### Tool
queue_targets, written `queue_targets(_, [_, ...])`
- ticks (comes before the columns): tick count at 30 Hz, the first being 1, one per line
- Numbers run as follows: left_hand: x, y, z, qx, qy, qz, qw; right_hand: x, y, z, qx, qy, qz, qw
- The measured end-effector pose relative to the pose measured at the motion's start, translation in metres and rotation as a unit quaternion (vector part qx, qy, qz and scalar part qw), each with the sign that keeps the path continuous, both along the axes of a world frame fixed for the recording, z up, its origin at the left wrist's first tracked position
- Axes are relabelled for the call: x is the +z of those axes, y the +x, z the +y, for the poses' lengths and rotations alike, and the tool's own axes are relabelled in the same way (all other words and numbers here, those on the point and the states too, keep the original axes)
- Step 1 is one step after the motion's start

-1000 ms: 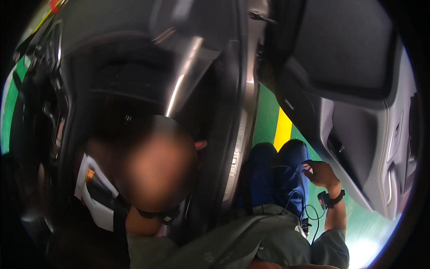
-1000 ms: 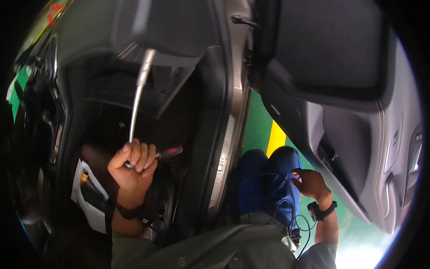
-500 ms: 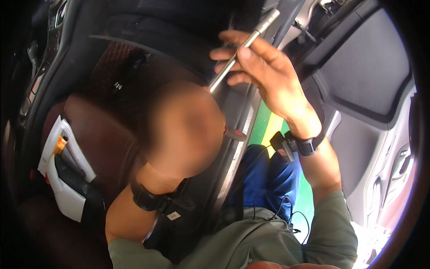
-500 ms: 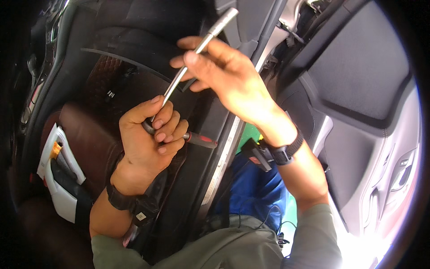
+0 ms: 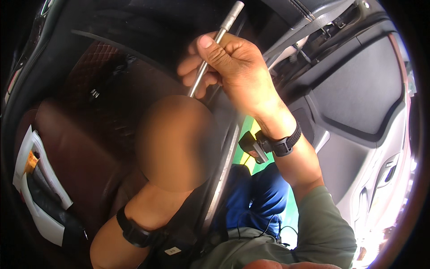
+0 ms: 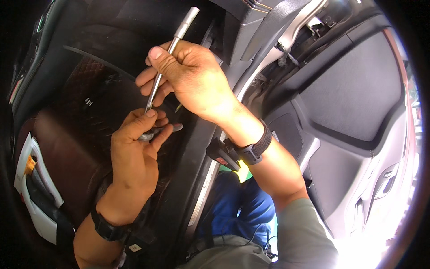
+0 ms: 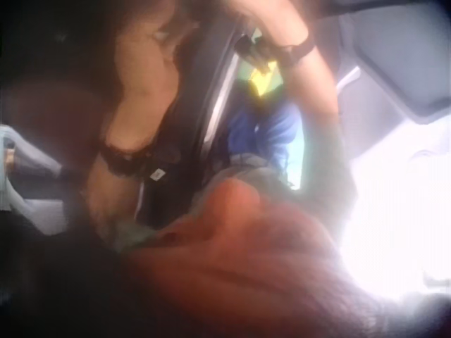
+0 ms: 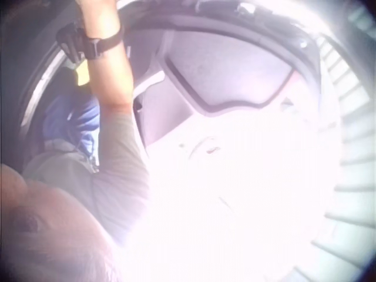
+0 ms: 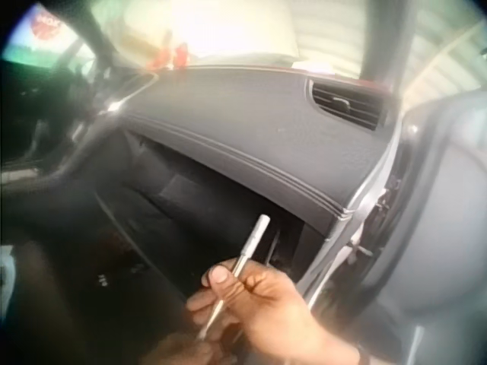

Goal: The person selects a socket and ratchet from a tool shelf, assembles them, and walks to a car. They use the ratchet to loosen and remove bolts from the interior door panel. Another person hands them a new air filter, which they inspect.

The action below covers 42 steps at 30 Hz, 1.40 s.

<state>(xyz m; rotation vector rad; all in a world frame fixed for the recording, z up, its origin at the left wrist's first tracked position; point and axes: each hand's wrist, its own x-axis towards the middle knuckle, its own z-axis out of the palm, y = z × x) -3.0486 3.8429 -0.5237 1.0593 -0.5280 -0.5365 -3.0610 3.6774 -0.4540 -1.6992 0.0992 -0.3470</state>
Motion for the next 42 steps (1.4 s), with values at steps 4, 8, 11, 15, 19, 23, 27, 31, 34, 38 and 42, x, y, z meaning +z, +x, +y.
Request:
queue_targets(4, [-0.003, -0.004, -0.006, 0.072, 0.045, -0.081, 0.993, -0.002, 0.006, -0.005, -0.042, 0.015, -0.008, 0.999])
queue_targets(8, [0.014, 0.002, -0.016, 0.023, -0.053, 0.266, 0.962, 0.003, 0.014, -0.014, -0.031, 0.016, -0.033, 0.999])
queue_targets(11, [0.013, 0.002, -0.019, 0.021, -0.056, 0.232, 0.971, 0.006, 0.018, -0.018, -0.022, 0.013, -0.039, 0.999])
queue_targets(15, [0.013, 0.005, -0.023, 0.013, -0.067, 0.221, 0.973, 0.006, 0.014, -0.022, -0.023, 0.011, -0.054, 0.998])
queue_targets(19, [0.013, 0.006, -0.027, 0.02, -0.053, 0.19, 0.98, 0.006, 0.013, -0.027, -0.003, 0.004, -0.056, 0.998])
queue_targets(23, [0.014, 0.005, -0.025, 0.089, -0.001, -0.013, 0.996, 0.013, 0.016, -0.028, 0.041, 0.027, -0.053, 0.997])
queue_targets(27, [0.007, 0.012, -0.03, 0.096, -0.004, -0.065, 0.993, 0.003, 0.008, -0.026, 0.023, -0.027, -0.053, 0.998])
queue_targets(31, [0.018, 0.023, -0.023, 0.035, -0.015, 0.046, 0.998, -0.022, -0.051, -0.012, 0.013, -0.243, -0.003, 0.97])
queue_targets(34, [0.01, 0.025, -0.029, -0.036, -0.026, 0.132, 0.99, -0.026, -0.081, -0.008, 0.059, -0.222, 0.09, 0.969])
queue_targets(38, [0.02, 0.026, -0.024, -0.067, 0.009, 0.2, 0.978, 0.011, -0.085, 0.005, 0.096, 0.037, 0.255, 0.962])
queue_targets(42, [0.022, 0.031, -0.018, -0.048, -0.034, 0.187, 0.981, -0.001, -0.078, 0.012, 0.049, 0.1, 0.211, 0.971])
